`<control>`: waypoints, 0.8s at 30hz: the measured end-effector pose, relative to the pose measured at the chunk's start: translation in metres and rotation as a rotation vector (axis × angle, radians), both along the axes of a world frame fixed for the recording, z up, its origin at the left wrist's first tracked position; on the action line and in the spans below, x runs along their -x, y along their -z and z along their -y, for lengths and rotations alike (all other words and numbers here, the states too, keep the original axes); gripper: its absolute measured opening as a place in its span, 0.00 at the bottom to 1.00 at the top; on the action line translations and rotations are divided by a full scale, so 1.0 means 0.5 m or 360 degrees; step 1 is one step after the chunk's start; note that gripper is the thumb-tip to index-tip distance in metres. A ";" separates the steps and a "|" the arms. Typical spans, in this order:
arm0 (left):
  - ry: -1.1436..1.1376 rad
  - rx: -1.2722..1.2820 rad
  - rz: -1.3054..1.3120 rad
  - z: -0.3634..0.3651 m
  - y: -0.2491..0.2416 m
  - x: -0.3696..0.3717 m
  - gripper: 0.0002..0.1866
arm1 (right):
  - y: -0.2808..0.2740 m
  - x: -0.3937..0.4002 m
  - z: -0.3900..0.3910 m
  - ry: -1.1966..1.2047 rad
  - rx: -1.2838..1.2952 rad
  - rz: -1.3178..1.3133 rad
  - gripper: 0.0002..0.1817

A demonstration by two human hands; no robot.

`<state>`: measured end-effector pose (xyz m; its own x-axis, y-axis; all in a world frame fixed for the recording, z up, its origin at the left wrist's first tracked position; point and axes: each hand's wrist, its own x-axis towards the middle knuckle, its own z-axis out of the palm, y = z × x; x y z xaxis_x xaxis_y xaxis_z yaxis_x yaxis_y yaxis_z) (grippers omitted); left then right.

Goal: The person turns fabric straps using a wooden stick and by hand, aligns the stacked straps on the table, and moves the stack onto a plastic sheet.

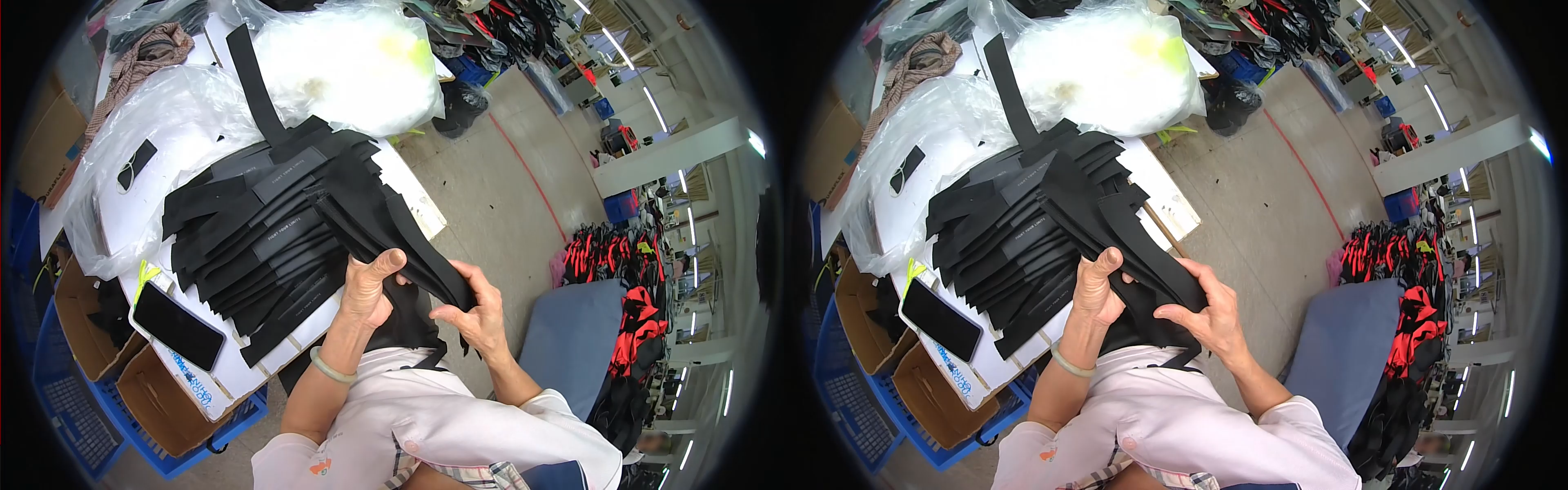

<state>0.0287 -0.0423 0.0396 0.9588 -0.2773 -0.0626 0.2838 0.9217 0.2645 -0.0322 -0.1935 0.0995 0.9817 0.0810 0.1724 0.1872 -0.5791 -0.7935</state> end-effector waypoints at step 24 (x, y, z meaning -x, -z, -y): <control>0.0018 0.0098 0.0012 0.000 0.032 -0.022 0.17 | 0.007 -0.049 -0.065 0.0062 -0.0254 -0.0162 0.32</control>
